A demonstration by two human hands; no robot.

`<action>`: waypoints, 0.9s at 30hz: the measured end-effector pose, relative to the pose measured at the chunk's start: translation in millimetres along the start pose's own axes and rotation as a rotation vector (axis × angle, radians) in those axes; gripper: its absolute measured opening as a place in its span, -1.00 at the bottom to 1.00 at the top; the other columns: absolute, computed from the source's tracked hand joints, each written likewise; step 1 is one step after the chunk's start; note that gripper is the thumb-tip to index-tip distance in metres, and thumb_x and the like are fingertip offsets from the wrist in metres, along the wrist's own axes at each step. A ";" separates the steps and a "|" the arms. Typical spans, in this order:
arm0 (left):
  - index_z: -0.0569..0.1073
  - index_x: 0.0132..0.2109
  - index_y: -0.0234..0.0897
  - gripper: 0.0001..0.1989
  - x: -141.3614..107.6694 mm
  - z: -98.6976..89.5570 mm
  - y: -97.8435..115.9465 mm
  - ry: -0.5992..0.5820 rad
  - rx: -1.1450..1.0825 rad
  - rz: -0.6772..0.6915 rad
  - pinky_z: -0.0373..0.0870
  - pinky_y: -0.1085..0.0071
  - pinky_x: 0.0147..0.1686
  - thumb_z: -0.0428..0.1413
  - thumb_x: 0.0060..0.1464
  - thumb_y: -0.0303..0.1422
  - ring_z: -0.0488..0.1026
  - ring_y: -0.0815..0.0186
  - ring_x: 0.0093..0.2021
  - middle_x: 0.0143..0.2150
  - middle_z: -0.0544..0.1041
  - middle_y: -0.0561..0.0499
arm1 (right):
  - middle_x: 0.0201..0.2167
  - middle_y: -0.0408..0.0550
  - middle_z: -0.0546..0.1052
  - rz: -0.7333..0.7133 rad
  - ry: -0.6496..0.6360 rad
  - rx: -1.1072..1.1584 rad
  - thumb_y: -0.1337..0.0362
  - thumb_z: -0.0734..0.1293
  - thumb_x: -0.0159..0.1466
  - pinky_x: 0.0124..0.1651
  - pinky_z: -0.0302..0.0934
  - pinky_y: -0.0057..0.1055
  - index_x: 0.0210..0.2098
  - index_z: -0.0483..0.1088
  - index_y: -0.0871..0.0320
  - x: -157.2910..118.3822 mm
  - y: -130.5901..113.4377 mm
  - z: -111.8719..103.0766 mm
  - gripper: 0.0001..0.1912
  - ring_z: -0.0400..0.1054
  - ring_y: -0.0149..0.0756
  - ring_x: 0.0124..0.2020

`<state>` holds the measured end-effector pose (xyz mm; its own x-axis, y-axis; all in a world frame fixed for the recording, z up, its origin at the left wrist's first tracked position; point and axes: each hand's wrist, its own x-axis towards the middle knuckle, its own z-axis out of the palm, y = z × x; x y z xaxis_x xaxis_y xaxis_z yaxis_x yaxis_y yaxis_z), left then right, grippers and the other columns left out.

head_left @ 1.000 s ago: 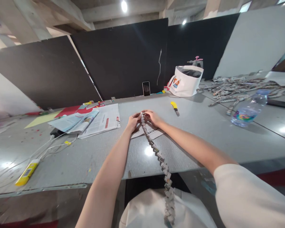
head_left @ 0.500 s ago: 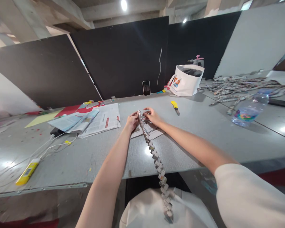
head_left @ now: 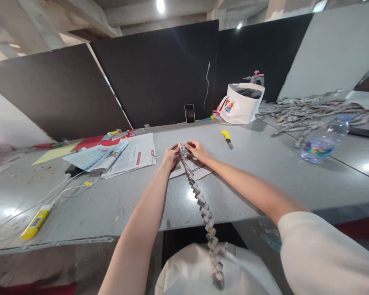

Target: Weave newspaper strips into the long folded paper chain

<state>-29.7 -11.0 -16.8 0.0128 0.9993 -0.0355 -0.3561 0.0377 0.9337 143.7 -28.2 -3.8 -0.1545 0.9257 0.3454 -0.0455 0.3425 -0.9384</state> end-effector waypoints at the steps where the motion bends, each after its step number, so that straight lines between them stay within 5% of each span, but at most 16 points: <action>1: 0.61 -0.01 -0.31 -0.69 0.7 -0.3 -0.5 0.005 0.003 0.002 0.39 0.44 -0.37 0.34 0.06 -0.44 0.46 0.38 -0.42 -0.24 0.62 -0.07 | -0.51 -0.17 0.41 -0.015 -0.004 -0.008 -0.11 0.43 0.30 -0.39 0.28 -0.46 -0.29 0.49 0.13 0.2 0.4 -0.4 -0.60 0.27 -0.39 -0.47; 11: 0.65 -0.06 -0.30 -0.72 4.5 0.3 -3.9 0.016 -0.020 0.007 0.41 0.48 -0.38 0.33 0.03 -0.47 0.56 0.32 -0.30 -0.13 0.67 -0.14 | -0.54 -0.21 0.29 -0.076 -0.053 -0.001 -0.34 0.31 0.31 -0.30 0.31 -0.41 -0.34 0.44 0.11 3.1 8.9 -2.0 -0.40 0.20 -0.37 -0.47; 27: 0.62 -0.10 -0.35 -0.65 4.5 0.7 -7.7 -0.014 -0.007 0.051 0.38 0.47 -0.40 0.44 -0.07 -0.42 0.49 0.38 -0.41 -0.31 0.62 -0.06 | -0.44 -0.13 0.44 -0.142 -0.048 -0.152 -0.15 0.26 0.37 -0.28 0.17 -0.36 -0.33 0.44 0.13 3.8 11.9 -1.1 -0.54 0.25 -0.31 -0.40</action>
<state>-26.2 -6.8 -23.9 0.0070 0.9998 0.0172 -0.3632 -0.0135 0.9316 143.7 -20.5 -13.6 -0.2043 0.8590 0.4694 0.0788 0.4924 -0.8668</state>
